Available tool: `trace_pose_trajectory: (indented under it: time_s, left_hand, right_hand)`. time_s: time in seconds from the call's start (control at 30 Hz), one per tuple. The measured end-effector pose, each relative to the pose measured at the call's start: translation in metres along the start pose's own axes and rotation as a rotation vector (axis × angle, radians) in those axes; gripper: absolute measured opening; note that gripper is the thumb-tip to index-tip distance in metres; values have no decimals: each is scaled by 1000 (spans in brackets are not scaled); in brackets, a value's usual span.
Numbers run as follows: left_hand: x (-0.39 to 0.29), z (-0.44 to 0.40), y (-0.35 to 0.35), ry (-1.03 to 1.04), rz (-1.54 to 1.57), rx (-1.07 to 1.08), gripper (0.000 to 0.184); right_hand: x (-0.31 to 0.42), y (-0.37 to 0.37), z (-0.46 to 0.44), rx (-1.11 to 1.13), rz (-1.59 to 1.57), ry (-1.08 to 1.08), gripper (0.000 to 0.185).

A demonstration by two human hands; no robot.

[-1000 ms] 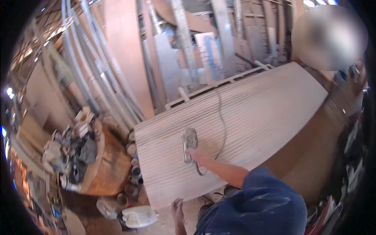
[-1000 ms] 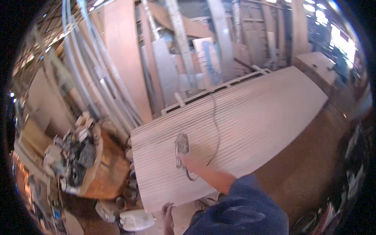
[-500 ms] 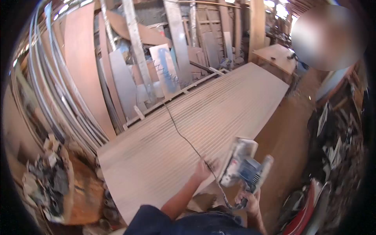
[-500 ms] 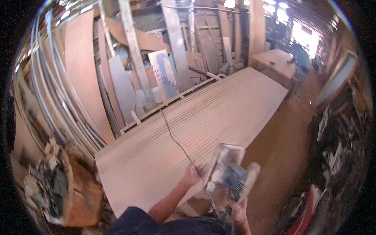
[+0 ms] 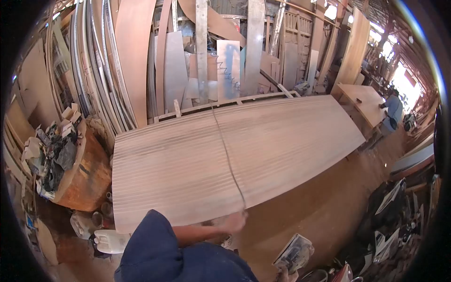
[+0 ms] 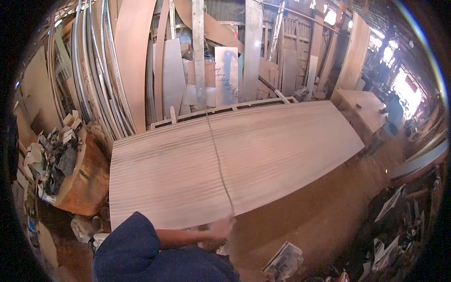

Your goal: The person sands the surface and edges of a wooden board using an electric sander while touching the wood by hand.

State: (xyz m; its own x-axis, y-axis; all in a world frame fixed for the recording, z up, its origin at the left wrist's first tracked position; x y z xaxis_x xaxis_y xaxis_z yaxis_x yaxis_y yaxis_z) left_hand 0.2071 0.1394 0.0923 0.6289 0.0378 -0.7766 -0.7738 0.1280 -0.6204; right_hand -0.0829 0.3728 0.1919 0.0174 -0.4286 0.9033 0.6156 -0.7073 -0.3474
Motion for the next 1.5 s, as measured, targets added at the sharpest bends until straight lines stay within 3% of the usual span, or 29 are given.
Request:
trace_pose_trajectory:
  time_s: [0.03,0.07,0.1,0.13,0.17,0.2,0.23,0.27,0.3,0.37,0.4,0.43,0.47,0.5,0.53,0.6,0.67,0.73,0.77,0.83,0.9,1.0,1.13,1.2,1.4,1.5]
  left_hand:
    - [-58,33,-23,133,-131,215,36]
    - [-64,48,1,201,-70,371,35]
    - [-75,60,19,272,-8,523,34]
    - [-80,60,30,277,-14,532,34]
    - [-96,65,35,461,-74,710,34]
    - [-105,68,37,650,-138,885,35]
    - [-93,62,50,659,-143,891,35]
    - [-67,55,73,792,-223,946,36]
    - [-51,50,87,927,-302,999,38]
    - [-47,38,83,899,-407,1035,37]
    - [-42,34,79,881,-524,1079,36]
    - [-36,38,75,956,-539,1137,36]
    - [-28,31,70,775,-483,984,33]
    - [-27,14,70,604,-434,832,32]
    - [-33,5,67,696,-469,890,32]
    - [-36,-12,49,654,-482,698,32]
    - [-56,-16,32,656,-610,742,40]
    - [-104,-33,0,547,-607,723,47]
    - [-140,-77,12,596,-470,753,61]
    - [-180,-103,15,864,-93,506,76]
    - [-263,-129,-1,1089,25,377,89]
    - [-325,-168,1,1215,91,354,92]
    - [-363,-210,8,1319,19,427,92]
    - [-374,-224,-1,1300,88,492,82]
    - [-423,-252,6,1257,66,466,66]
    - [-451,-261,34,1298,-21,356,64]
  right_hand:
    - [49,12,14,-23,88,-43,37]
    - [75,16,19,-49,175,-87,43]
    - [56,13,7,-57,172,-79,43]
    - [23,13,-13,-40,158,-212,49]
    - [10,13,-23,-23,144,-347,55]
    - [34,18,-19,-33,137,-344,55]
    - [78,26,-10,18,256,-92,58]
    - [100,29,-5,72,371,162,60]
    - [94,31,-9,63,368,166,60]
    - [81,41,-26,103,-168,-69,30]
    - [81,40,-32,37,-187,-54,30]
    - [92,42,-35,79,-10,-3,33]
    - [97,40,-41,113,152,59,37]
    - [93,37,-45,9,99,90,37]
    - [88,42,-46,47,75,112,44]
    - [73,50,-51,23,0,171,52]
    - [60,44,-53,52,-59,332,61]
    - [94,45,-47,28,3,268,67]
    - [104,53,-77,12,-29,248,66]
    - [104,66,-100,-9,-91,191,66]
    - [139,83,-123,-10,-101,144,65]
    - [177,98,-148,-33,-52,32,59]
    - [237,106,-167,83,49,-141,49]
    - [263,107,-175,131,138,-483,47]
    - [298,96,-229,325,101,-362,52]
    - [305,82,-273,276,68,-351,57]
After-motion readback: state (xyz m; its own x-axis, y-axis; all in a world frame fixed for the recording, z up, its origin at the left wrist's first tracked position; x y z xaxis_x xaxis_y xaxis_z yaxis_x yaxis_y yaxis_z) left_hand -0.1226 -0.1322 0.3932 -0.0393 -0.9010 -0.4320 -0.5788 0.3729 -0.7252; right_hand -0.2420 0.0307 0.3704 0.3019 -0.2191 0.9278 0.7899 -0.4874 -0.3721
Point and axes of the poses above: each hand's wrist, its own z-axis away from the middle knuckle, its own y-axis out of the palm, x = y × z, the point moved 2 cm from there along -z, towards the middle knuckle, and after that the axes turned 13 degrees about -x, right-handed, at the moved point
